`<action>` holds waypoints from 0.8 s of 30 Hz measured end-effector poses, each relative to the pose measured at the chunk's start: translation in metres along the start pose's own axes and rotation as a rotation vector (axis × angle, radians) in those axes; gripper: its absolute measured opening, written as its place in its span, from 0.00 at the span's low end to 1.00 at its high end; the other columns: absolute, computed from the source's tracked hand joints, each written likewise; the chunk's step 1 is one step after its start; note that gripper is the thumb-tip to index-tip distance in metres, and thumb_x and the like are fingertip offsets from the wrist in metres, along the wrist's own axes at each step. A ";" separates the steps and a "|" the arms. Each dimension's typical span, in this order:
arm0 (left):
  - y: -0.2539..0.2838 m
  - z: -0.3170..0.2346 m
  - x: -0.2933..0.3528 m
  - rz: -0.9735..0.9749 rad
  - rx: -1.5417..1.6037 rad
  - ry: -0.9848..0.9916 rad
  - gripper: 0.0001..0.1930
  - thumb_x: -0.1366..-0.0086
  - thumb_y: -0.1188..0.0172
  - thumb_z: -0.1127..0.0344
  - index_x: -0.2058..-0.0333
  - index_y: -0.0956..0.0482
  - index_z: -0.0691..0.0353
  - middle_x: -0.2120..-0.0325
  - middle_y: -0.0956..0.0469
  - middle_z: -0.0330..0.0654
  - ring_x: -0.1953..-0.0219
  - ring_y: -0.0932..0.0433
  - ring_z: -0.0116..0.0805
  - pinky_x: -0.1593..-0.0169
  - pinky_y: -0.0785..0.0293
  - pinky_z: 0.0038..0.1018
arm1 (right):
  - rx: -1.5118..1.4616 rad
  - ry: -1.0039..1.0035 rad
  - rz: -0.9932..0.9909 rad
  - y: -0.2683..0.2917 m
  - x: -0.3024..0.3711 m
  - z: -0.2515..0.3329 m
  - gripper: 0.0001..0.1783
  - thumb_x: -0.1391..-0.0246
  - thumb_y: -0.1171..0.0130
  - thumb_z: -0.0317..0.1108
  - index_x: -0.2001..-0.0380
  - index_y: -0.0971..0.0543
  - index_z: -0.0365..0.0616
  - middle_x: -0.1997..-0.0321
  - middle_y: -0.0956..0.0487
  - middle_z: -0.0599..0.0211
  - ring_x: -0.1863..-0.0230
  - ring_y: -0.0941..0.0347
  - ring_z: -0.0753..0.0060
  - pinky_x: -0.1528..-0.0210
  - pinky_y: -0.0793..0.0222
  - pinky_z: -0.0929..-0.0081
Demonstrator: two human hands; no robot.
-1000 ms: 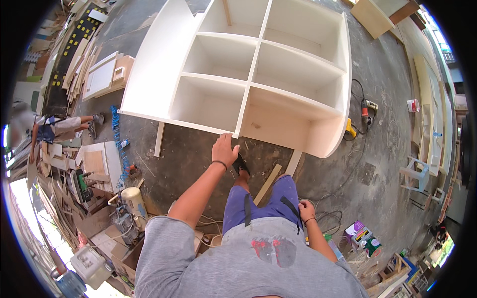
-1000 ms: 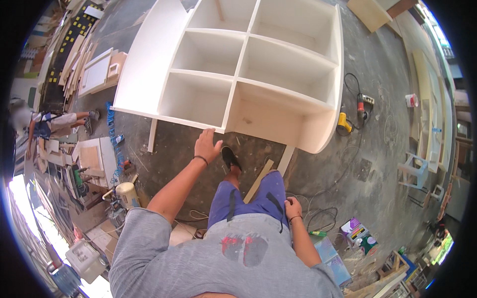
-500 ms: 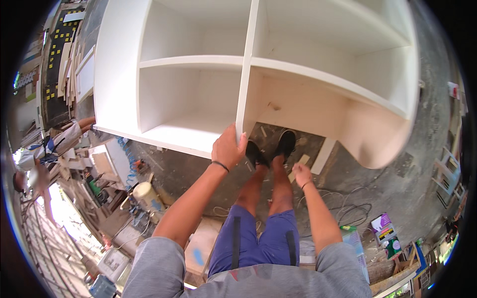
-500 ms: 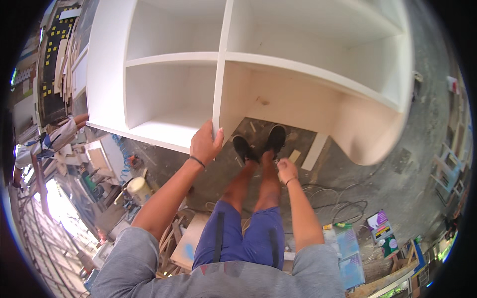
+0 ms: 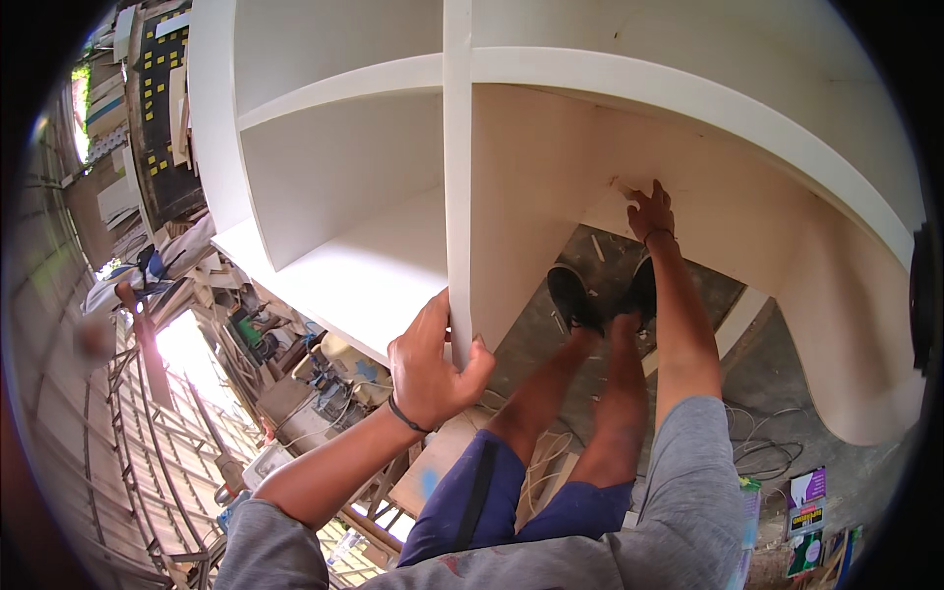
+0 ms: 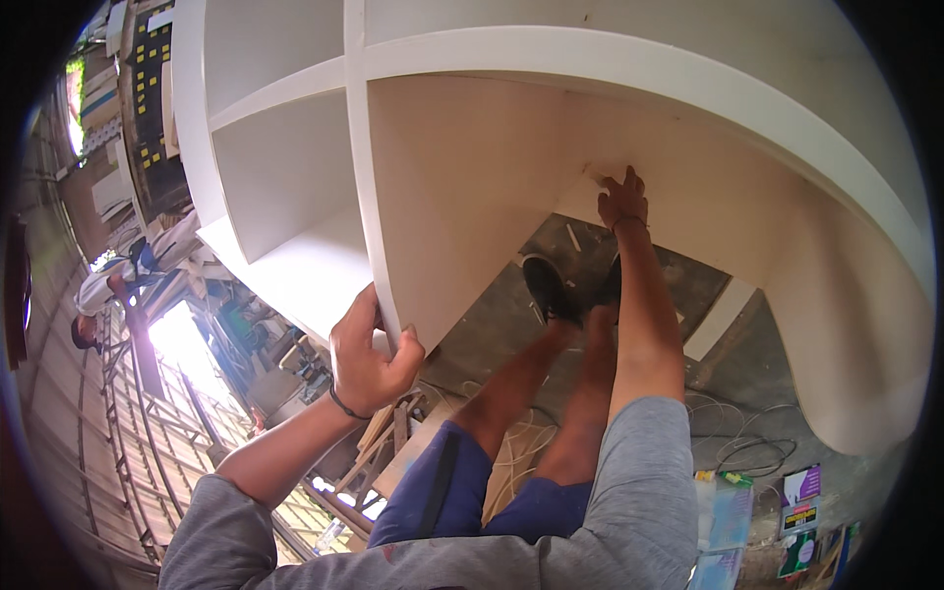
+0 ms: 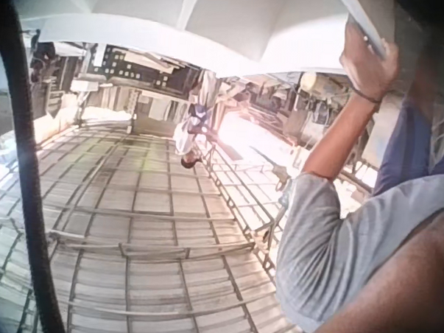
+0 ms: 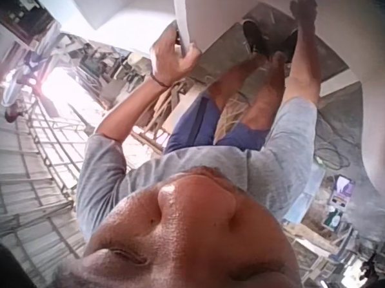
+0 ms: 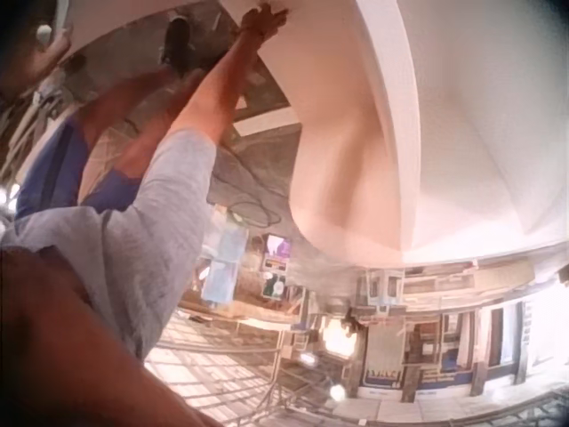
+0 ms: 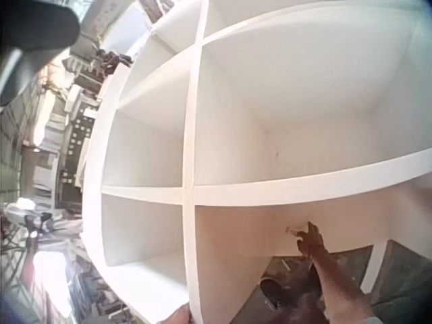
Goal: The person hammers nails into a white wooden shelving unit to secure internal dividers. They then pick up a small wooden block and rub it along the edges and corners of the shelves to smooth the surfaces.
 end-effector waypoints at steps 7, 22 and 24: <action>0.002 -0.001 0.000 0.010 -0.050 -0.023 0.26 0.53 0.41 0.68 0.52 0.27 0.69 0.71 0.21 0.51 0.73 0.19 0.43 0.67 0.20 0.31 | 0.107 0.047 0.034 -0.019 -0.012 0.014 0.19 0.45 0.44 0.39 0.48 0.24 0.55 0.38 0.36 0.58 0.35 0.41 0.54 0.42 0.32 0.54; 0.009 0.000 0.002 -0.064 -0.053 -0.125 0.27 0.50 0.40 0.66 0.49 0.28 0.68 0.70 0.21 0.52 0.71 0.19 0.46 0.66 0.21 0.35 | -1.430 0.120 0.039 0.100 0.203 0.082 0.12 0.40 0.44 0.31 0.55 0.32 0.44 0.65 0.24 0.65 0.65 0.24 0.74 0.63 0.28 0.77; 0.010 -0.003 0.000 -0.054 -0.045 -0.127 0.28 0.49 0.40 0.65 0.48 0.30 0.68 0.69 0.21 0.52 0.71 0.19 0.46 0.66 0.21 0.35 | -1.665 0.147 0.128 0.143 0.237 0.104 0.17 0.39 0.46 0.28 0.48 0.35 0.45 0.60 0.23 0.64 0.64 0.24 0.76 0.62 0.28 0.78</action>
Point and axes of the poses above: each hand's wrist, its own x-axis away from the middle knuckle, its own y-axis out of the back of the hand, z = x × y, the point moved 1 cm from there along -x, towards the middle knuckle
